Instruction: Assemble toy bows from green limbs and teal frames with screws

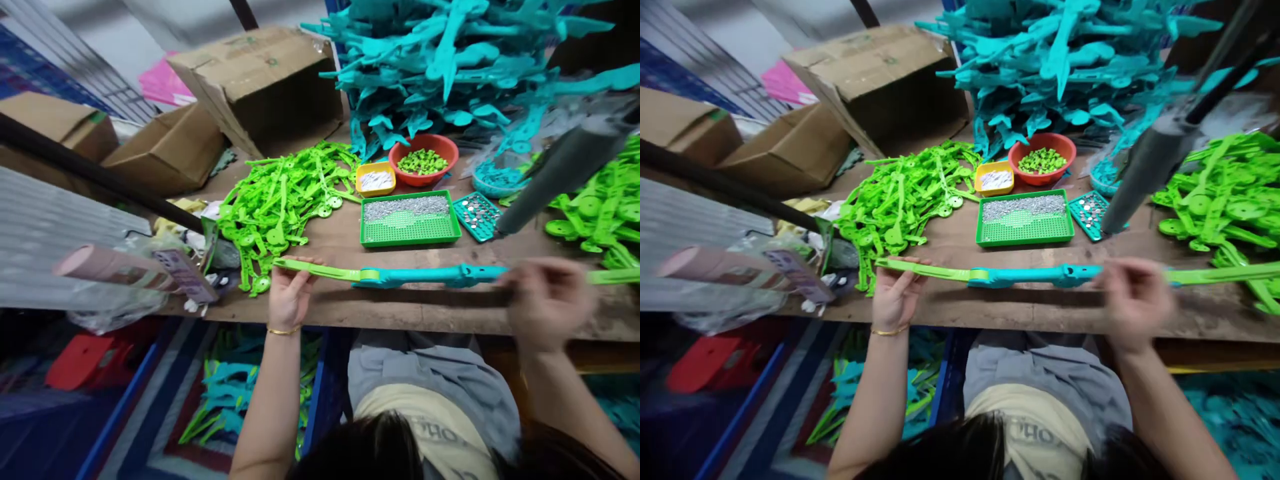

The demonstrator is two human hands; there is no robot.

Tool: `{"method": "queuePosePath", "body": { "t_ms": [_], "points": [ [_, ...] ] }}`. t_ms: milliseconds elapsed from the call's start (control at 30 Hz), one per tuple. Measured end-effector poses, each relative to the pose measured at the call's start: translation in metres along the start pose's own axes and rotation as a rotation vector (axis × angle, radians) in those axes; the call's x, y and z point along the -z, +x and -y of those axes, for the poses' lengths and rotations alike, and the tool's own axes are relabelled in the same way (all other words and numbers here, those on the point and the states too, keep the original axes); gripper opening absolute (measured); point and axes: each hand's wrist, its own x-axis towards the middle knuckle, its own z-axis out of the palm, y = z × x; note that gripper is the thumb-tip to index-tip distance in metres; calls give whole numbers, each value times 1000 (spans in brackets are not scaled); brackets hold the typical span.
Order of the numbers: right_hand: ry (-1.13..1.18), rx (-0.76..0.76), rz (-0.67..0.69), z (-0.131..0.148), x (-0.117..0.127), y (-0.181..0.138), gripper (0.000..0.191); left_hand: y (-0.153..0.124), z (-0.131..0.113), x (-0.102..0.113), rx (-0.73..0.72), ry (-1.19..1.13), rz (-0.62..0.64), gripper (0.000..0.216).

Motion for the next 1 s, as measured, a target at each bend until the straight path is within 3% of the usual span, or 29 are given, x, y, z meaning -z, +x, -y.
{"method": "queuePosePath", "body": {
  "t_ms": [33,133,200,300,600,733,1000],
  "points": [
    [-22,68,9,17,-32,-2,22,-4,1,-1,-1,10,16,38],
    [-76,320,436,54,-112,-2,17,-14,3,-4,6,48,80,36],
    [-138,380,596,66,-147,1,19,-17,4,-4,6,72,120,37],
    [-172,363,658,68,-176,2,16,-18,6,0,-14,122,157,33],
    [-154,348,592,67,-183,-2,16,-13,12,10,-98,185,223,27],
    [-143,326,638,66,-181,0,10,-10,15,9,-75,216,324,34],
    [-194,401,638,60,-175,-4,19,-3,17,-1,-254,384,467,18]
  ]
}}
